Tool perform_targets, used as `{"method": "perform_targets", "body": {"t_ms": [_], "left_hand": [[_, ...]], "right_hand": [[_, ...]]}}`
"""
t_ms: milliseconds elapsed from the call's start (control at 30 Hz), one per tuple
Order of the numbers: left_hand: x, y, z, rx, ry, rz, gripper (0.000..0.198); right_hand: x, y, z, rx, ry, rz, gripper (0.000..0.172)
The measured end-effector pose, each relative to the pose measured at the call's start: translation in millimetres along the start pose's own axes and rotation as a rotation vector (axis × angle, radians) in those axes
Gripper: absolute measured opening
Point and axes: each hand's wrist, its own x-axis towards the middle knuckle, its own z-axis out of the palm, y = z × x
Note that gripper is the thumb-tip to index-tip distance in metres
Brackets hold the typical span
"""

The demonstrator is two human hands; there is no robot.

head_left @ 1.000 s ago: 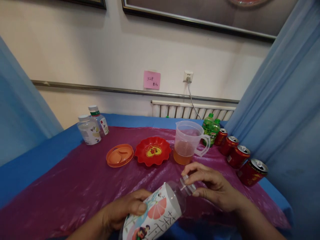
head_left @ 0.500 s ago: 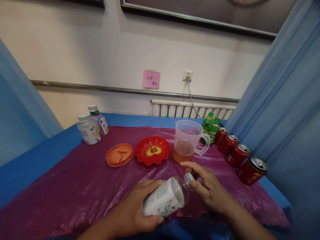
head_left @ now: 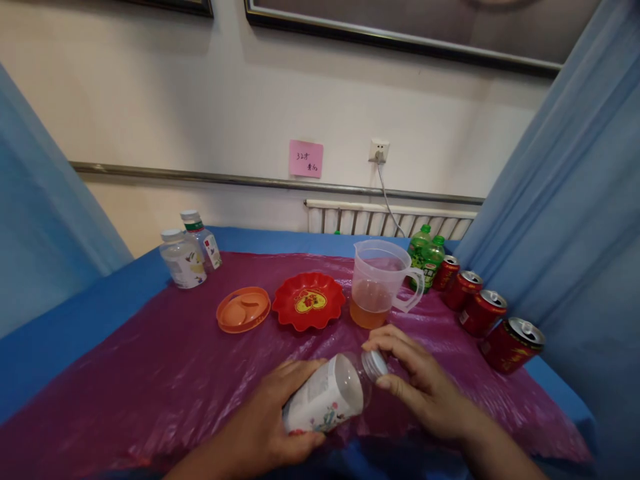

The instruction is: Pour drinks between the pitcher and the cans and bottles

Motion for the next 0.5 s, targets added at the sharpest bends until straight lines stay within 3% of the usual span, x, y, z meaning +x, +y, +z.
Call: {"method": "perform_targets", "body": {"t_ms": [67,167,267,400,500], "left_hand": [[-5,0,1.1,0.029,0.036,0.009,0.076],[-17,0,-2.6,0.064,0.117,-0.009,0.076],[-28,-7,-26.9,0.047,0.358,-0.136,0.072],[-34,-45,-105.1,-0.059,0.878,-0.296,0.072],[-30,-87,-174.0,0.095,1.045,-0.435,0.061]], "right_hand": [[-2,-2,5,-0.038,0.001,0.014,0.038],[-8,0,17,-0.092,0.056,0.030,0.054],[-15,7,29,-0.119,0.113,0.022,0.060],[-26,26,44,-0.083,0.194,0.040,0.045],[-38,45,54,-0.045,0.205,0.109,0.035]]}}
